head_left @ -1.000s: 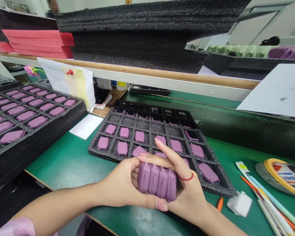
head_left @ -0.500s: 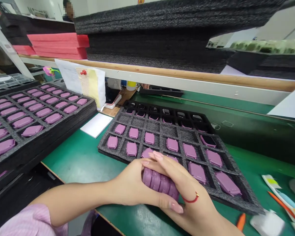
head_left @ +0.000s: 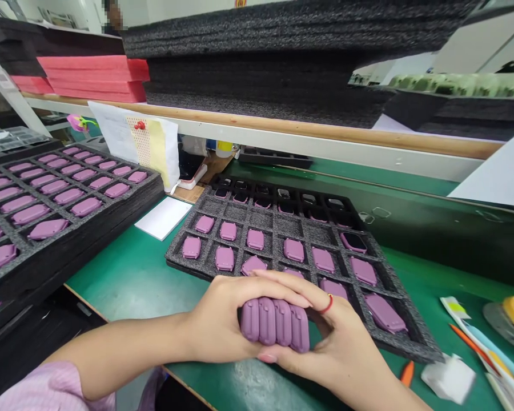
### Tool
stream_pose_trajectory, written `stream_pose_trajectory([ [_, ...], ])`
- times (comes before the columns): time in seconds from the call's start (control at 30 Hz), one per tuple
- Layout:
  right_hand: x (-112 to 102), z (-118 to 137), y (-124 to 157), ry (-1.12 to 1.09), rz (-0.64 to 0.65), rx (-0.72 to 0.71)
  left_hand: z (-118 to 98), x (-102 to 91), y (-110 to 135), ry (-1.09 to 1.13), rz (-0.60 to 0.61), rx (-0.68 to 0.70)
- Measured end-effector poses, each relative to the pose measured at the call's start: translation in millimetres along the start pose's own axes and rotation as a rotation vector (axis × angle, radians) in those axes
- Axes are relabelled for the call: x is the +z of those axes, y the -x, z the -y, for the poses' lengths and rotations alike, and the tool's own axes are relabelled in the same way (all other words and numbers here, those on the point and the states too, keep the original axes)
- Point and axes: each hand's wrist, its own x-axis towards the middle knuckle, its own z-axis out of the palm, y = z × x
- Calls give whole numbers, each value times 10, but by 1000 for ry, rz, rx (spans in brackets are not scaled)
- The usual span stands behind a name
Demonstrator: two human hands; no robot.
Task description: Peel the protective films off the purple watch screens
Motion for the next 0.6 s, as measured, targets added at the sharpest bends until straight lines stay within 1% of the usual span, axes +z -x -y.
stream_pose_trajectory([
  [0.13, 12, 14, 11, -20, 5, 17, 10, -2, -1, 2, 7, 51],
  [0.27, -14, -13, 24, -170, 46, 54, 4, 15, -1, -5, 16, 89],
  [0.4, -39, -70, 19, -321, 112, 200, 7, 51, -29, -43, 5, 140],
  [0.43, -30, -73, 16, -335, 123, 242, 17, 58, -41, -66, -7, 170],
  [0.5, 7, -60, 10, -342, 125, 304, 46, 65, -66, -104, -25, 277],
  [0.57, 56, -29, 3, -309, 93, 296, 83, 61, -84, -129, -27, 394],
  [0.6, 77, -13, 1, -275, 66, 268, 103, 57, -87, -142, -22, 424],
])
